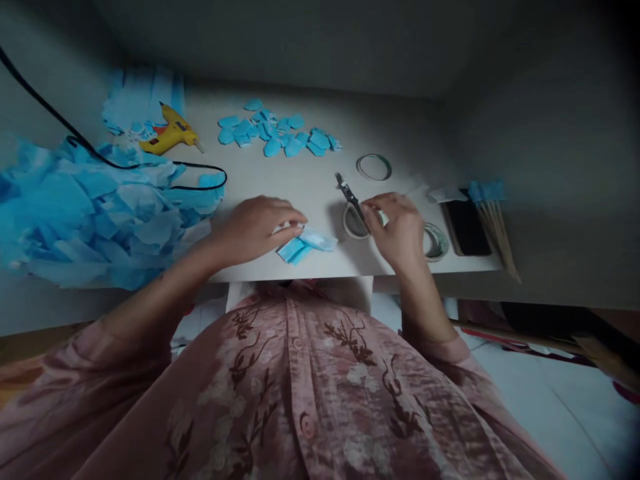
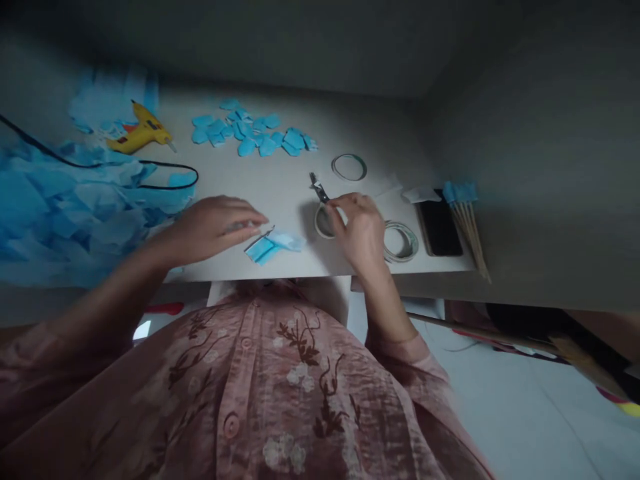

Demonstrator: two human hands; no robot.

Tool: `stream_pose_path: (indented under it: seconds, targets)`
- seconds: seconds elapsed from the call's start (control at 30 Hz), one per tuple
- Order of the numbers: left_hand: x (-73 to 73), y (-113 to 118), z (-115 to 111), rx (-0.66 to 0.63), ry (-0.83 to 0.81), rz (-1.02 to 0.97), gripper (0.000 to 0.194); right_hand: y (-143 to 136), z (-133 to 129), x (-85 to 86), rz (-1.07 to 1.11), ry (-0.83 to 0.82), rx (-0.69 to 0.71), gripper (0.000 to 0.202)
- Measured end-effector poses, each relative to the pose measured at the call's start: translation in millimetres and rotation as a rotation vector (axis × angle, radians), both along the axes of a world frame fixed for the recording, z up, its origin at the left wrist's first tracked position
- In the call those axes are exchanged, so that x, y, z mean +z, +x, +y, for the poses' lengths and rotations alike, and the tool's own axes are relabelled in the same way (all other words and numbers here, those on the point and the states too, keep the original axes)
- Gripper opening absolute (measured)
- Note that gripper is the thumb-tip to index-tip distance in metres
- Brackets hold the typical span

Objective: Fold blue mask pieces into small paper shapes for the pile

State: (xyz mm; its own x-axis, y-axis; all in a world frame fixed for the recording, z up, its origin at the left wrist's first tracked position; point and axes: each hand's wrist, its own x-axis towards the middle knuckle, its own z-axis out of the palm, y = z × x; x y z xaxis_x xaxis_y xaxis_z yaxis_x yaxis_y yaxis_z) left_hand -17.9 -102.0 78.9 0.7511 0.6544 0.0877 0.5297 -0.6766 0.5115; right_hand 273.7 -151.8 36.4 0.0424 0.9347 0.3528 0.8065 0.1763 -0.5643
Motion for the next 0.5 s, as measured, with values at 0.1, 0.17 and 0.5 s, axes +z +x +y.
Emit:
stream_pose_path:
  seconds: [0.1,0.17,0.5]
  targets:
    - [-15.6,-4,-21,-0.086,0.019,0.134,0.028,-30,-25,-1.4,-0.025,-0.102,0.277,0.029]
    - [-27.9,-2,-31,-0.097,0.081,0.206,0.029,-45,-31,-9.7,-0.084,-0.149,0.346,0.035]
    - [-28.8,4,-5,0.131,0.34,0.303,0.018,-35,26,-0.4,0.568,-0.144,0.13,0.017]
